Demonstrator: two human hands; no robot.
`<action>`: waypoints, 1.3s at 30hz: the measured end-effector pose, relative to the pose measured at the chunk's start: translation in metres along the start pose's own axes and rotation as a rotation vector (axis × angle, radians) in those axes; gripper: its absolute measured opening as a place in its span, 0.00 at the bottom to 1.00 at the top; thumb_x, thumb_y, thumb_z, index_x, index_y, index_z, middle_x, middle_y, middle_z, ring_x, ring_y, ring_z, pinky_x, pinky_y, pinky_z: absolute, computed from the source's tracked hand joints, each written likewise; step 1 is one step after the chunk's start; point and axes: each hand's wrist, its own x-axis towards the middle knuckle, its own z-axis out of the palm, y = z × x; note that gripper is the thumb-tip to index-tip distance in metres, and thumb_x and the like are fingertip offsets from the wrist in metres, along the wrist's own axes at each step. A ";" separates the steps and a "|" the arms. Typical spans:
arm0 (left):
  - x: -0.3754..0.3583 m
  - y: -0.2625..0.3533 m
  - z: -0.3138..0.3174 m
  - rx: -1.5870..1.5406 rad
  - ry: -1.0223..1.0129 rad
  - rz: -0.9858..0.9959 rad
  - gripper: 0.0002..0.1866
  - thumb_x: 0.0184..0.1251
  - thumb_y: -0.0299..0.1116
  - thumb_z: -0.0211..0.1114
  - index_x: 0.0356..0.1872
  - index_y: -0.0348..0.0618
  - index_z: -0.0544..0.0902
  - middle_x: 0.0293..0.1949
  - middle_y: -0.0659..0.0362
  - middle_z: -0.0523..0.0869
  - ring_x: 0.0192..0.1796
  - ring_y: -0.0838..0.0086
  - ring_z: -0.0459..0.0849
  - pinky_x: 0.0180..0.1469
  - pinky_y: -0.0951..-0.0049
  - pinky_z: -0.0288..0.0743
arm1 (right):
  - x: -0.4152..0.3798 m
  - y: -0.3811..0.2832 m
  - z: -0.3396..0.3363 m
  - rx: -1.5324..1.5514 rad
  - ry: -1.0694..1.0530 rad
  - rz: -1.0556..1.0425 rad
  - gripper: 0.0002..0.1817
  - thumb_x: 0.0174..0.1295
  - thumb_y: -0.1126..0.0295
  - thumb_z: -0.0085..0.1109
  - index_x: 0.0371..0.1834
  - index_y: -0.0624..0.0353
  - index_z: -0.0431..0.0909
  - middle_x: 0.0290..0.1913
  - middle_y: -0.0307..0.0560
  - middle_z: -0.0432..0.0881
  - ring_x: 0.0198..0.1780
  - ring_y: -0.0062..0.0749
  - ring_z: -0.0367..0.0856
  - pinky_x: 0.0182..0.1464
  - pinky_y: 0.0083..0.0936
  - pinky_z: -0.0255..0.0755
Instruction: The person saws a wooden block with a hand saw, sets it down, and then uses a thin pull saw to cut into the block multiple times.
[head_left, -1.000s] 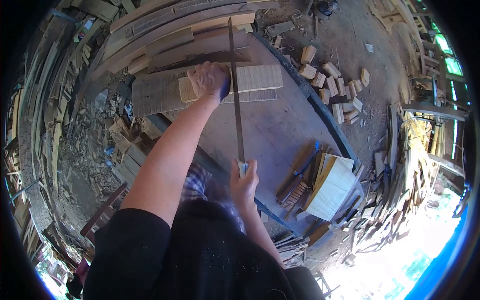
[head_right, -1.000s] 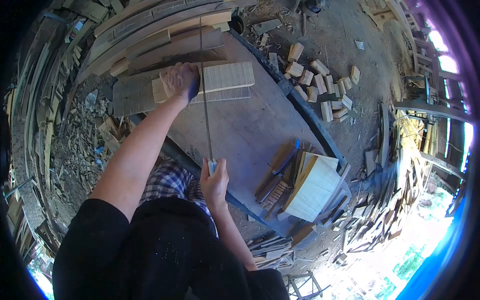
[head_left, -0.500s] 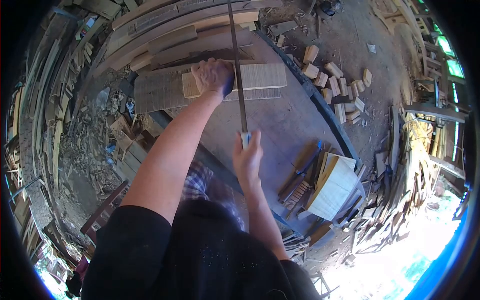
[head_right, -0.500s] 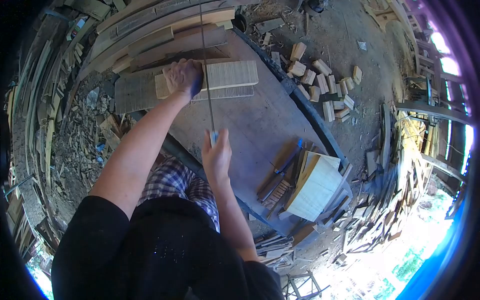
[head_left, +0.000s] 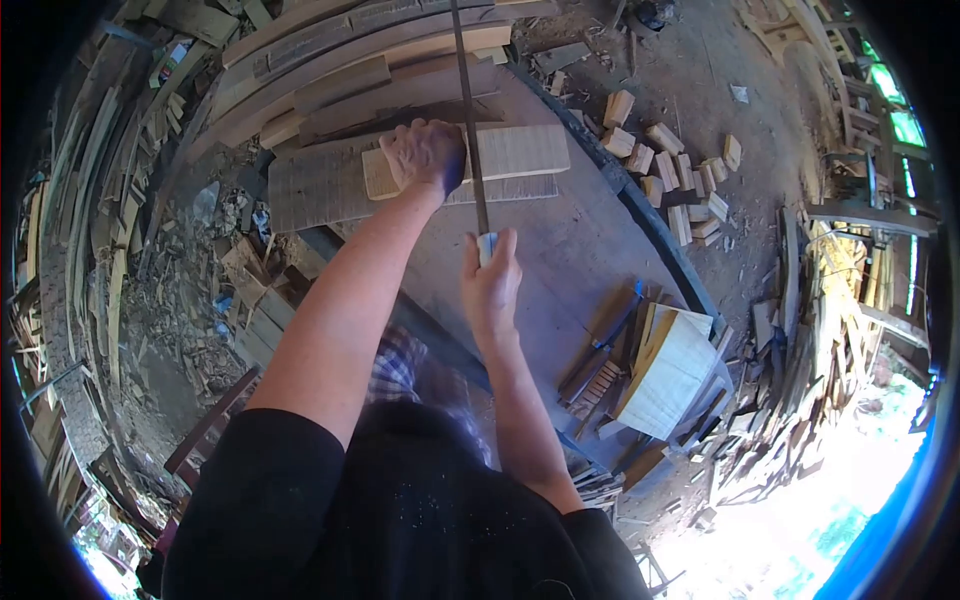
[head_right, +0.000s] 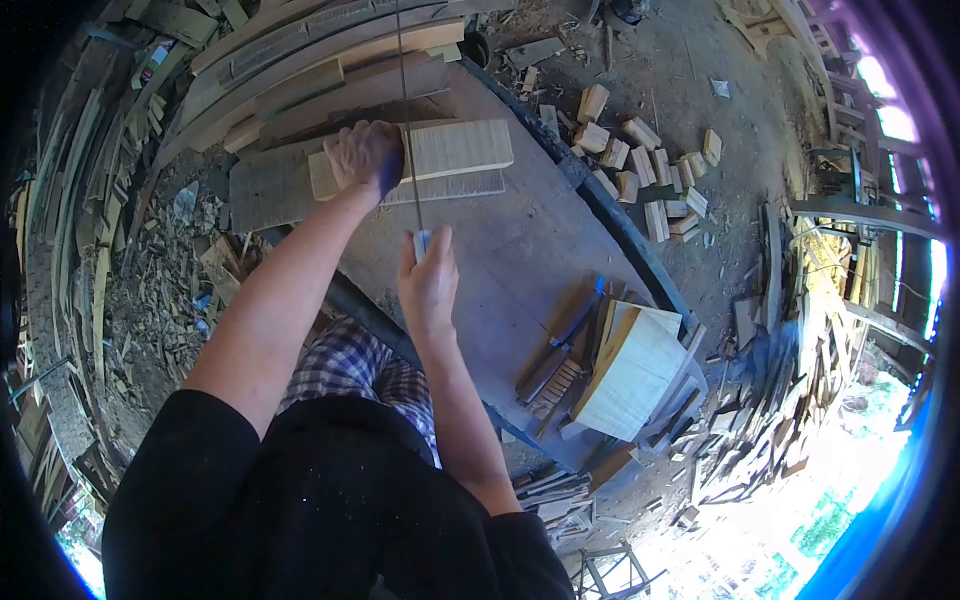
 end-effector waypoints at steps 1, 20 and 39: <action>-0.001 0.002 -0.002 0.012 -0.035 -0.020 0.19 0.69 0.40 0.47 0.30 0.49 0.87 0.37 0.57 0.85 0.47 0.67 0.79 0.55 0.61 0.60 | -0.018 0.000 -0.007 0.018 -0.008 0.037 0.14 0.65 0.68 0.62 0.39 0.63 0.66 0.28 0.65 0.78 0.32 0.67 0.79 0.30 0.47 0.72; 0.003 -0.002 0.001 0.019 -0.002 0.059 0.17 0.69 0.40 0.49 0.29 0.53 0.86 0.36 0.59 0.85 0.44 0.65 0.79 0.52 0.61 0.61 | -0.041 0.005 -0.011 0.091 -0.028 0.122 0.13 0.66 0.70 0.61 0.38 0.64 0.66 0.26 0.65 0.77 0.32 0.66 0.80 0.30 0.44 0.72; 0.007 0.001 -0.004 0.041 -0.066 0.028 0.18 0.71 0.42 0.47 0.31 0.51 0.86 0.40 0.58 0.86 0.46 0.65 0.80 0.51 0.60 0.62 | -0.073 0.004 -0.022 0.089 -0.046 0.146 0.12 0.67 0.70 0.60 0.40 0.63 0.65 0.27 0.65 0.78 0.32 0.67 0.79 0.30 0.47 0.72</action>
